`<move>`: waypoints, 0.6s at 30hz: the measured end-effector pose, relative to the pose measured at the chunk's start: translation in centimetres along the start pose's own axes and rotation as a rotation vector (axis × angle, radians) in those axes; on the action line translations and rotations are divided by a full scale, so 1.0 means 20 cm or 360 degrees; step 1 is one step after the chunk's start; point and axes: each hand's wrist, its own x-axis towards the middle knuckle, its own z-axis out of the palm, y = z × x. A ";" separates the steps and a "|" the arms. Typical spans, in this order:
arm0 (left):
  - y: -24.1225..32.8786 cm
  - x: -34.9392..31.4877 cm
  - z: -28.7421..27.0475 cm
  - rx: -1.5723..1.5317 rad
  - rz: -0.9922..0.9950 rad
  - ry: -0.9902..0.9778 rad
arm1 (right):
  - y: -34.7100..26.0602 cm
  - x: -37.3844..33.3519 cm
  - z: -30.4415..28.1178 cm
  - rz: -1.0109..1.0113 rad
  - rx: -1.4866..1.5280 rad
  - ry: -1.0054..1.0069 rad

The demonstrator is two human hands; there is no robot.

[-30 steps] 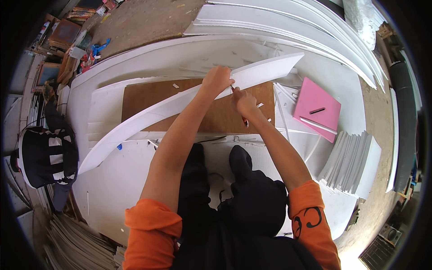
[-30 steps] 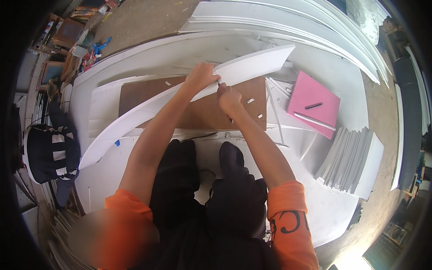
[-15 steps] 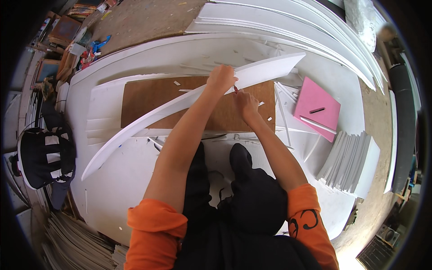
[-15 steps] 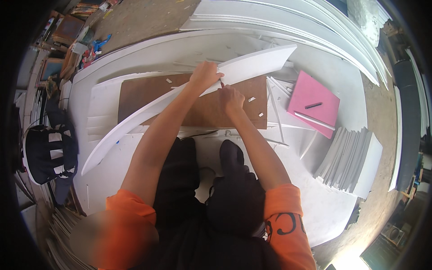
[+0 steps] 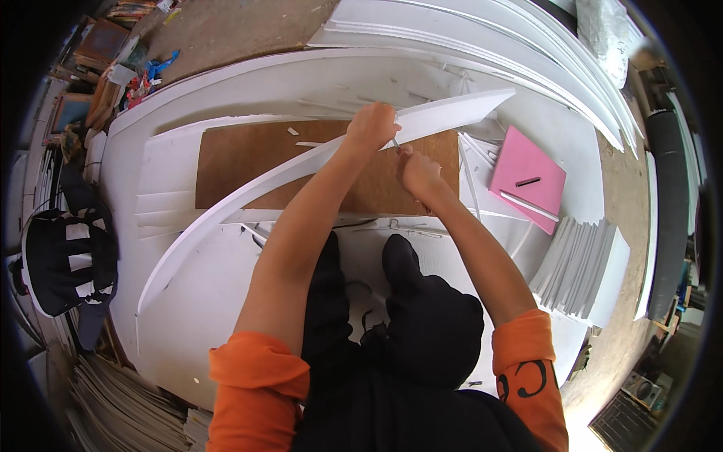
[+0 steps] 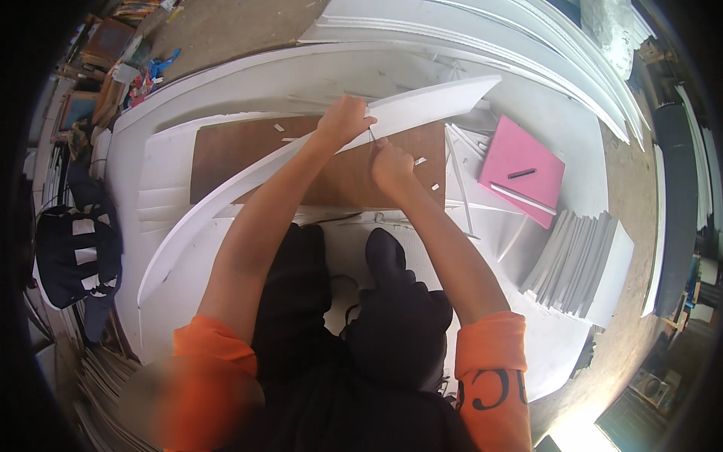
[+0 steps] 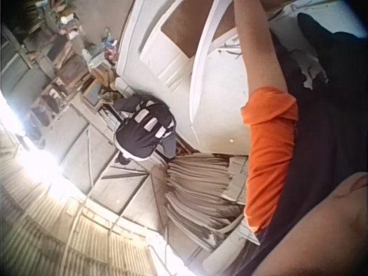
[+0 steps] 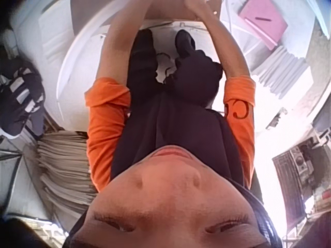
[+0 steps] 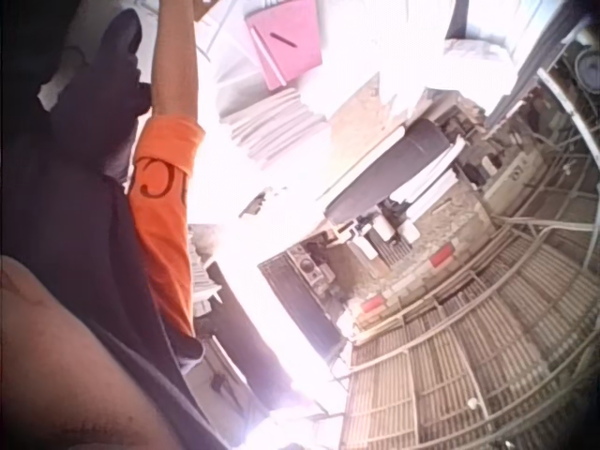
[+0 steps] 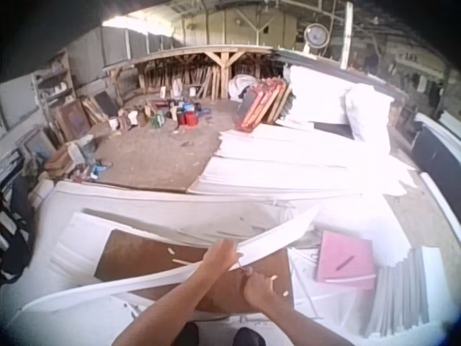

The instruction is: The person sits on the floor and uses red-handled scissors to cut long, thin strips from white plastic sheets. They repeatedly pick up a sheet, cut a strip, and place the cut piece aside, continuing this process for multiple sheets.

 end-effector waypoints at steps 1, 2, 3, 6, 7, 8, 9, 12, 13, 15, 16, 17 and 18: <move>-0.02 -0.01 0.01 -0.0009 0.0010 0.0025 | -0.03 0.00 -0.04 0.0008 -0.0052 -0.0059; -0.03 -0.01 0.01 -0.0019 0.0026 0.0040 | -0.06 0.00 -0.08 0.0025 -0.0100 -0.0120; -0.04 -0.01 0.02 -0.0019 0.0024 0.0025 | -0.09 -0.01 -0.12 0.0028 -0.0095 -0.0211; -0.06 0.00 0.02 -0.0039 0.0042 0.0004 | -0.14 0.01 -0.19 0.0098 -0.0096 -0.0416; -0.06 0.01 0.02 -0.0054 0.0058 0.0016 | -0.13 0.04 -0.17 0.0158 -0.0106 -0.0442; -0.06 0.01 0.02 -0.0069 0.0072 0.0028 | -0.13 0.07 -0.15 0.0216 -0.0116 -0.0469; -0.05 0.01 0.03 -0.0063 0.0082 0.0028 | -0.12 0.08 -0.13 0.0234 -0.0126 -0.0475; -0.05 0.02 0.03 -0.0051 0.0111 0.0042 | -0.11 0.13 -0.08 0.0277 -0.0143 -0.0525; -0.06 0.02 0.03 -0.0062 0.0122 0.0066 | -0.12 0.14 -0.07 0.0283 -0.0154 -0.0559; -0.07 0.02 0.04 -0.0087 0.0126 0.0075 | -0.12 0.14 -0.06 0.0256 -0.0179 -0.0582; -0.07 0.02 0.04 -0.0098 0.0124 0.0066 | -0.12 0.14 -0.05 0.0221 -0.0194 -0.0565; -0.08 0.03 0.03 -0.0110 0.0121 0.0057 | -0.11 0.15 -0.05 0.0187 -0.0209 -0.0548; -0.08 0.03 0.04 -0.0120 0.0111 0.0054 | -0.11 0.15 -0.04 0.0173 -0.0218 -0.0552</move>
